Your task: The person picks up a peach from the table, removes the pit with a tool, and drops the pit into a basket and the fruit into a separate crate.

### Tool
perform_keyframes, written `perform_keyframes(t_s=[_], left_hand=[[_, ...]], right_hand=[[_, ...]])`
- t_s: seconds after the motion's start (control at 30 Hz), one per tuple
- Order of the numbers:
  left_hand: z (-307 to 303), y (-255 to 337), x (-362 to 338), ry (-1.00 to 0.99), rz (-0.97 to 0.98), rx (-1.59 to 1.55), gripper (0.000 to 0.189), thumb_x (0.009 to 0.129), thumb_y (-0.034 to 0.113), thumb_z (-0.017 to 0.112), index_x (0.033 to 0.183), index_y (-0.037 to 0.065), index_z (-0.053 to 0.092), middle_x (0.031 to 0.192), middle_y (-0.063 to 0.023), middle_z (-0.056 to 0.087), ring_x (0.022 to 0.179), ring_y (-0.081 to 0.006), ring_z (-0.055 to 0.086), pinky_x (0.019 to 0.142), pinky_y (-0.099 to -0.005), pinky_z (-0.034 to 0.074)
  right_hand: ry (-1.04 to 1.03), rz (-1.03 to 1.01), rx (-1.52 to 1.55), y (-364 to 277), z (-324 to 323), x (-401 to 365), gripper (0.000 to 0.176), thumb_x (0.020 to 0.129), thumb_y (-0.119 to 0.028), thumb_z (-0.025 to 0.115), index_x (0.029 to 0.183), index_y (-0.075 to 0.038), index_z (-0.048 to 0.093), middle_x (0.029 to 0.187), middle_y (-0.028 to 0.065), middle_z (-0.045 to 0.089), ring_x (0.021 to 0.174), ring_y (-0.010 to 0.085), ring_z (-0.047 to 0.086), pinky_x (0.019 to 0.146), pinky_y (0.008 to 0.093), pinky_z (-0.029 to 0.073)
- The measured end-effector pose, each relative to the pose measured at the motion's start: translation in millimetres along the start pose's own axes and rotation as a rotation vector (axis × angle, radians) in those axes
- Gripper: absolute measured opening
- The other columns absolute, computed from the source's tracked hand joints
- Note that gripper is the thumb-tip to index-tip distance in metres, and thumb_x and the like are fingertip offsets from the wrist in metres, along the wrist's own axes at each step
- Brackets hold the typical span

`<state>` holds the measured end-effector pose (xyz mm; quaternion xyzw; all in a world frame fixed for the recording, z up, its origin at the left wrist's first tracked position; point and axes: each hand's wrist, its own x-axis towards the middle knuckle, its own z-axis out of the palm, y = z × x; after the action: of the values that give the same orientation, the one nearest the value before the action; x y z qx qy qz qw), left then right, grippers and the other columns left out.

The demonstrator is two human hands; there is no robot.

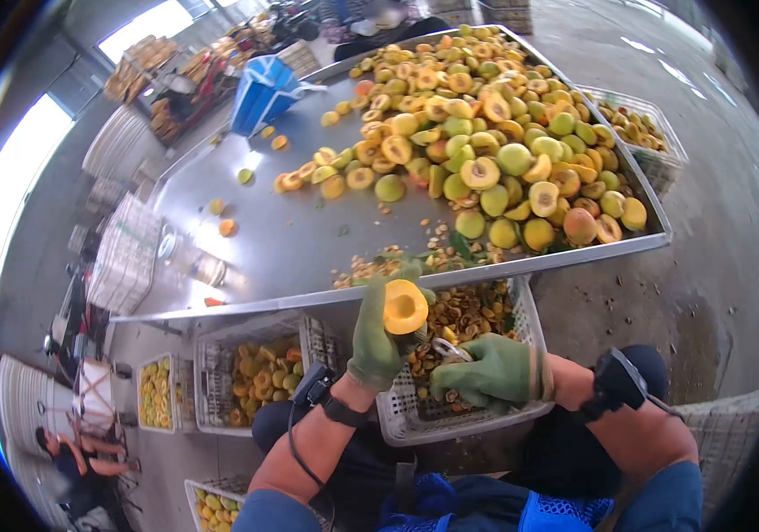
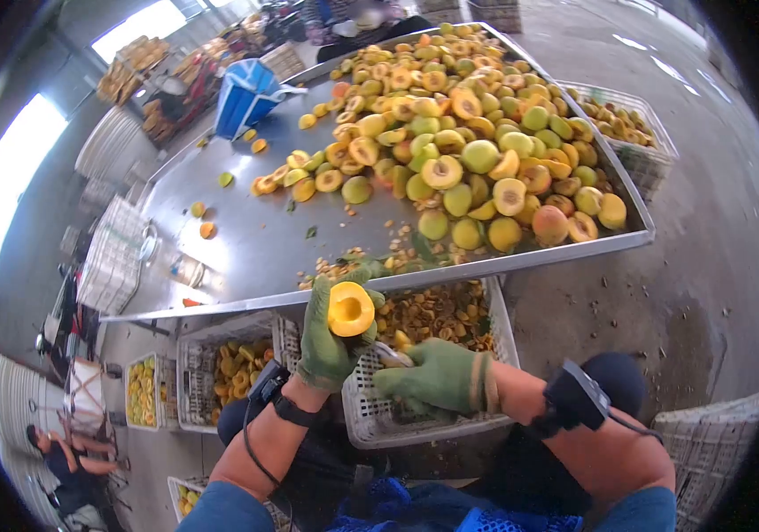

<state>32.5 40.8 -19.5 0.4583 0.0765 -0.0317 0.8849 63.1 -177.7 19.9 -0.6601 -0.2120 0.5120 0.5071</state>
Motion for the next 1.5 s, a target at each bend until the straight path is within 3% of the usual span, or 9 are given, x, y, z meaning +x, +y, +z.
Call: perform_keyframes(t_s=[0.2, 0.37, 0.47, 0.63, 0.93, 1.03, 1.23, 1.37, 1.5], left_hand=[[-41, 40, -39, 0.185, 0.326, 1.188, 0.045, 0.104, 0.042, 0.052, 0.121, 0.005, 0.069, 0.099, -0.0118, 0.074, 0.079, -0.0195, 0.070, 0.067, -0.0310, 0.055], [-124, 119, -90, 0.673, -0.127, 2.088, 0.045, 0.094, 0.041, 0.059, 0.115, 0.003, 0.072, 0.107, -0.0228, 0.072, 0.101, -0.0345, 0.069, 0.092, -0.0406, 0.052], [-122, 127, -76, 0.799, 0.114, 2.069, 0.048, 0.093, 0.043, 0.059, 0.115, 0.002, 0.071, 0.107, -0.0238, 0.072, 0.101, -0.0382, 0.069, 0.091, -0.0446, 0.052], [-64, 118, 45, 0.229, 0.486, 1.958, 0.049, 0.093, 0.041, 0.060, 0.118, 0.000, 0.068, 0.111, -0.0253, 0.070, 0.102, -0.0393, 0.069, 0.089, -0.0423, 0.053], [-29, 74, 259, 0.249, 0.097, 1.971, 0.059, 0.088, 0.046, 0.064, 0.125, 0.001, 0.062, 0.126, -0.0248, 0.065, 0.118, -0.0410, 0.062, 0.097, -0.0477, 0.050], [-33, 81, 257, 0.205, 0.087, 2.045, 0.050, 0.089, 0.043, 0.065, 0.122, 0.004, 0.062, 0.120, -0.0219, 0.069, 0.112, -0.0368, 0.067, 0.090, -0.0466, 0.054], [-37, 92, 165, -0.310, 0.069, 0.206, 0.067, 0.094, 0.029, 0.067, 0.149, 0.005, 0.040, 0.134, -0.0134, 0.060, 0.114, -0.0308, 0.066, 0.097, -0.0434, 0.057], [26, 61, 86, -0.236, 0.377, 0.595, 0.074, 0.093, 0.022, 0.068, 0.155, 0.003, 0.032, 0.144, -0.0163, 0.052, 0.127, -0.0328, 0.058, 0.107, -0.0448, 0.051], [33, 21, 62, -0.346, 0.159, -0.023, 0.064, 0.093, 0.011, 0.064, 0.151, 0.004, 0.038, 0.143, -0.0177, 0.053, 0.130, -0.0329, 0.055, 0.112, -0.0455, 0.045]], right_hand=[[0.220, 0.090, -0.480, 3, 25, -29, 0.044, 0.092, -0.049, 0.063, 0.095, -0.007, 0.074, 0.077, 0.0189, 0.071, 0.078, 0.0346, 0.071, 0.080, 0.0418, 0.054], [0.147, 0.102, -0.497, -16, 33, -63, 0.044, 0.095, -0.049, 0.060, 0.097, -0.007, 0.072, 0.083, 0.0143, 0.074, 0.087, 0.0344, 0.072, 0.085, 0.0428, 0.054], [0.181, 0.073, -0.586, -8, 35, -59, 0.044, 0.095, -0.050, 0.059, 0.097, -0.008, 0.072, 0.082, 0.0142, 0.074, 0.089, 0.0346, 0.072, 0.086, 0.0438, 0.054], [0.236, -0.110, -0.511, 11, 42, -41, 0.042, 0.090, -0.045, 0.067, 0.095, -0.003, 0.064, 0.082, 0.0224, 0.069, 0.081, 0.0419, 0.069, 0.076, 0.0464, 0.054], [0.471, -0.137, -0.396, 20, -7, -18, 0.034, 0.092, -0.036, 0.068, 0.093, -0.003, 0.061, 0.078, 0.0177, 0.067, 0.071, 0.0360, 0.067, 0.068, 0.0446, 0.052], [0.470, -0.133, -0.262, 17, -16, -12, 0.033, 0.093, -0.035, 0.069, 0.095, -0.003, 0.062, 0.075, 0.0132, 0.067, 0.067, 0.0269, 0.067, 0.064, 0.0412, 0.053], [0.291, -0.179, 0.328, -17, -47, 6, 0.029, 0.100, -0.034, 0.062, 0.100, -0.004, 0.061, 0.072, 0.0001, 0.061, 0.058, 0.0068, 0.056, 0.050, 0.0249, 0.045], [0.248, -0.347, 0.456, -24, -48, 28, 0.027, 0.100, -0.030, 0.063, 0.101, -0.003, 0.060, 0.071, -0.0003, 0.060, 0.052, 0.0074, 0.053, 0.045, 0.0256, 0.042], [0.351, -0.354, 0.394, -16, -45, 44, 0.031, 0.099, -0.030, 0.064, 0.106, 0.000, 0.063, 0.074, 0.0033, 0.063, 0.062, 0.0094, 0.059, 0.053, 0.0277, 0.047]])
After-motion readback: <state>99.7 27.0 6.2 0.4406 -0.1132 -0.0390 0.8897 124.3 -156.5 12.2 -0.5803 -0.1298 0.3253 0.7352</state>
